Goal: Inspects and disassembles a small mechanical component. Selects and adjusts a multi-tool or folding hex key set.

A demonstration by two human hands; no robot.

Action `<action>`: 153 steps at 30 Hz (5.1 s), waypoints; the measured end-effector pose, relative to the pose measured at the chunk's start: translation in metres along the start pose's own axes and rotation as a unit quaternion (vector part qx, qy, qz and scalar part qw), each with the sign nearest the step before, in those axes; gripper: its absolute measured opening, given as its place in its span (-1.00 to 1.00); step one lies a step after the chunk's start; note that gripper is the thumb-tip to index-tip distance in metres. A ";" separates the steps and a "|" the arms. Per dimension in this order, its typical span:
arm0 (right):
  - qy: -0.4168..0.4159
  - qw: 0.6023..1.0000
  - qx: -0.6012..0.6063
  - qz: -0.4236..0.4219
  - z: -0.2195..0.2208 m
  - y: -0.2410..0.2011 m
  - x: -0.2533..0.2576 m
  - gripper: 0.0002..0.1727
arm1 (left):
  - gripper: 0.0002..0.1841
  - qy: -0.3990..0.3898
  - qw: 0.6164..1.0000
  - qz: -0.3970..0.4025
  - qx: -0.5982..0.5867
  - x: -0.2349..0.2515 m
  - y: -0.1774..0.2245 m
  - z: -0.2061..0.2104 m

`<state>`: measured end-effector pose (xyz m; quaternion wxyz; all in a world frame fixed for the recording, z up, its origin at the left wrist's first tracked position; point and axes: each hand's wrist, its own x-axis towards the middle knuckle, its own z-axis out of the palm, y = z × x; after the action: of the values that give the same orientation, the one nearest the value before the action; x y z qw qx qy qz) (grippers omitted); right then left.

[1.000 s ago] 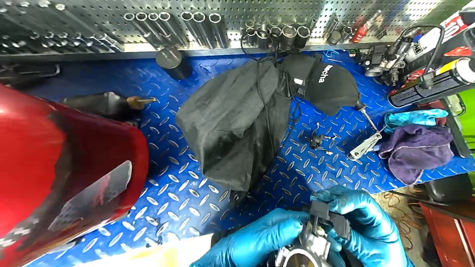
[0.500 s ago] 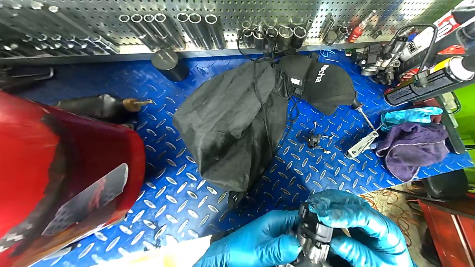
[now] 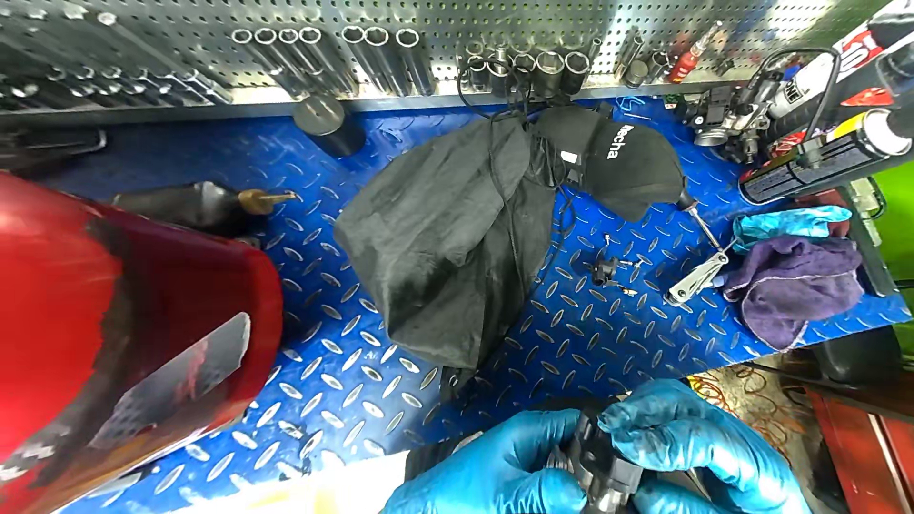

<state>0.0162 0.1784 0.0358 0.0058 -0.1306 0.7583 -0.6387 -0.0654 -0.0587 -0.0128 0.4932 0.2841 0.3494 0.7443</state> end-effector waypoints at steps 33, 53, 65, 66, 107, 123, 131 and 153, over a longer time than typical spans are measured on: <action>-0.007 0.982 -0.168 -0.081 0.001 -0.005 -0.001 -0.77 | -0.37 0.057 0.973 0.058 0.218 0.008 0.012 -0.003; 0.051 0.830 -0.548 0.092 -0.082 0.133 0.059 -0.67 | -0.41 0.103 0.940 0.100 0.310 0.006 -0.002 -0.006; 0.049 0.987 0.067 0.137 -0.017 -0.019 0.030 -0.62 | -0.43 0.157 0.900 0.074 0.399 0.013 0.003 0.007; 0.026 0.985 0.089 0.144 -0.010 -0.025 0.024 -0.61 | -0.44 0.156 0.896 0.072 0.409 0.015 0.004 0.009; 0.124 0.868 -0.450 0.170 -0.070 0.119 0.061 -0.61 | -0.40 0.127 0.959 0.065 0.243 0.004 0.006 -0.012; -0.044 0.985 -0.158 0.049 -0.014 -0.029 0.009 -0.90 | -0.33 0.154 0.973 -0.024 0.171 0.011 -0.003 -0.008; 0.029 0.979 -0.166 0.116 -0.001 -0.025 -0.009 -0.81 | -0.34 0.226 0.933 -0.009 0.282 0.015 -0.003 0.013; 0.080 0.788 -0.603 0.097 -0.153 0.086 0.008 -0.47 | -0.36 0.197 0.955 0.052 0.217 0.005 0.010 -0.007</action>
<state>-0.0349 0.3377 -0.0179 -0.0728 0.0185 0.9956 -0.0560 -0.0772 -0.0586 -0.0087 0.3019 0.2493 0.5775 0.7164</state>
